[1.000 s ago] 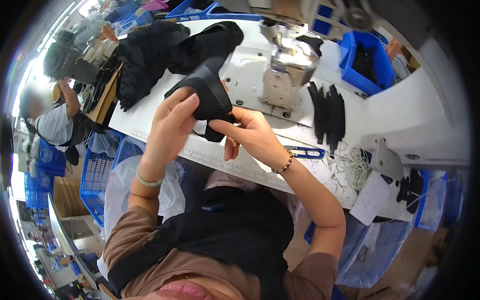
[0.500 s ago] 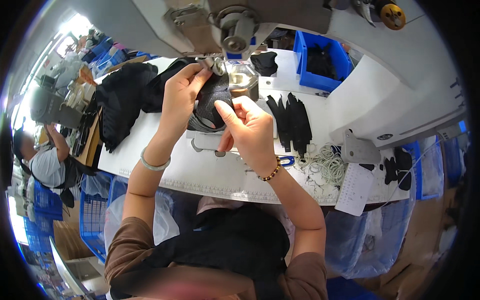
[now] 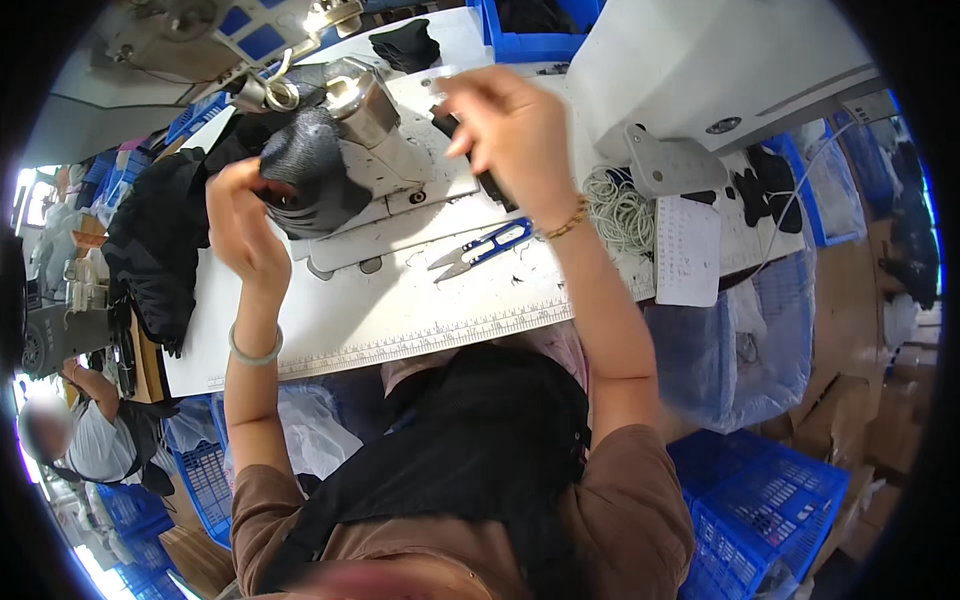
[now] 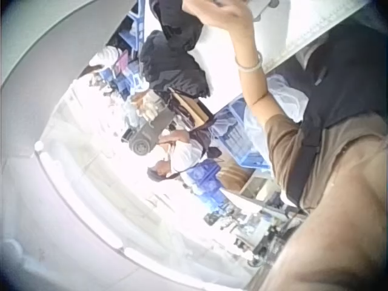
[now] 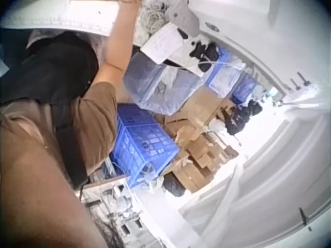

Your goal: Manually align and position black leather/fabric shoe parts on a sewing machine for stitching.

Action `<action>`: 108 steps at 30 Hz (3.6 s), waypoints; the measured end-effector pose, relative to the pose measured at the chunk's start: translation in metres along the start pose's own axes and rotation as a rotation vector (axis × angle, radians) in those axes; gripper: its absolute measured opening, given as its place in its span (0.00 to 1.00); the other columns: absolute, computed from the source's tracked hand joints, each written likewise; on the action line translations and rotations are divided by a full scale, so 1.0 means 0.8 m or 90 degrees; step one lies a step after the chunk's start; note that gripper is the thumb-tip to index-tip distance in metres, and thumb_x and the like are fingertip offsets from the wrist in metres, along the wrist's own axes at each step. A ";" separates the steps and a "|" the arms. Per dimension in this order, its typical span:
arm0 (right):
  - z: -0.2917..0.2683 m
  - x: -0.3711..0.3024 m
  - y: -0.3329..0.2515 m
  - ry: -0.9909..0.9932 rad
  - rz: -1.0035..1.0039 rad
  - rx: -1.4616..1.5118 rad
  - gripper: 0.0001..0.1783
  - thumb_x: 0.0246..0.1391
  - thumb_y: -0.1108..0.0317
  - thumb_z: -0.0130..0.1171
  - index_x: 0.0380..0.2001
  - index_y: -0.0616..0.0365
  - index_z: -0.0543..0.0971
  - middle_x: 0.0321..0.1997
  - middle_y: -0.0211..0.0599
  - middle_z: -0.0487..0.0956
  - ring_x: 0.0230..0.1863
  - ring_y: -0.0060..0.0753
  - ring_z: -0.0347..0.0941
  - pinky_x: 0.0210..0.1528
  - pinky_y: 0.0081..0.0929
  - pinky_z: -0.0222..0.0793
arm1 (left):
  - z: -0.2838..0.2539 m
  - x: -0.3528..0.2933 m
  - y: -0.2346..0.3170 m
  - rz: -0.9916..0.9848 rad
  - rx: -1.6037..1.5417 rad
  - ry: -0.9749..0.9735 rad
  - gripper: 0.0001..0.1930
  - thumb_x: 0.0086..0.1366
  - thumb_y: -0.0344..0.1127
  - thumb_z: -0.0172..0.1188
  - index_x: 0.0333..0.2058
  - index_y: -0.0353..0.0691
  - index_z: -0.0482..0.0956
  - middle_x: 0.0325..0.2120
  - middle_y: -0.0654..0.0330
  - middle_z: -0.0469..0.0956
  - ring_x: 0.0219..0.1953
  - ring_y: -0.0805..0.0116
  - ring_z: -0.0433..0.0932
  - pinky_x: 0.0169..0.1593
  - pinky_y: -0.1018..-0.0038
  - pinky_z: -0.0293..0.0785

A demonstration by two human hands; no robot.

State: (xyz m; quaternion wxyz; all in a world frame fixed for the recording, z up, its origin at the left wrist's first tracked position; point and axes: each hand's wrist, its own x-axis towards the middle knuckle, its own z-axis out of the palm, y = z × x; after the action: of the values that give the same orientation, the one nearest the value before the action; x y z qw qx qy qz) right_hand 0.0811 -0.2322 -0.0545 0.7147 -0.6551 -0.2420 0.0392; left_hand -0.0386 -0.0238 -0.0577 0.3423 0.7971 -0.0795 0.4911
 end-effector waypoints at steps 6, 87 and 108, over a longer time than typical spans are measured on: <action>-0.034 -0.006 0.053 -0.100 -0.054 -0.368 0.11 0.47 0.69 0.60 0.33 0.64 0.76 0.30 0.39 0.74 0.29 0.33 0.72 0.34 0.27 0.69 | -0.007 -0.023 -0.030 0.315 0.369 -0.089 0.15 0.45 0.31 0.70 0.31 0.42 0.73 0.34 0.59 0.75 0.43 0.61 0.72 0.52 0.63 0.62; 0.008 -0.075 -0.027 -0.320 -0.001 0.080 0.14 0.55 0.75 0.54 0.46 0.56 0.68 0.31 0.28 0.71 0.23 0.12 0.69 0.20 0.09 0.66 | 0.008 -0.020 0.086 -0.580 -0.521 -0.343 0.06 0.62 0.27 0.54 0.35 0.29 0.72 0.26 0.59 0.76 0.26 0.75 0.78 0.28 0.80 0.77; 0.086 -0.039 -0.047 -0.123 0.092 0.218 0.15 0.55 0.72 0.55 0.37 0.60 0.58 0.31 0.39 0.72 0.14 0.25 0.73 0.11 0.20 0.69 | -0.033 0.077 0.052 -0.454 -0.323 -0.132 0.06 0.58 0.29 0.56 0.26 0.32 0.76 0.17 0.64 0.73 0.14 0.85 0.66 0.16 0.88 0.56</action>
State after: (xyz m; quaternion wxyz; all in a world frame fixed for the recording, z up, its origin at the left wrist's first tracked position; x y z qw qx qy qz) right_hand 0.0165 -0.1859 -0.0260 0.7845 -0.5327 -0.2517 0.1934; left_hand -0.0460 -0.0259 0.0208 0.6650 0.7105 0.0484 0.2250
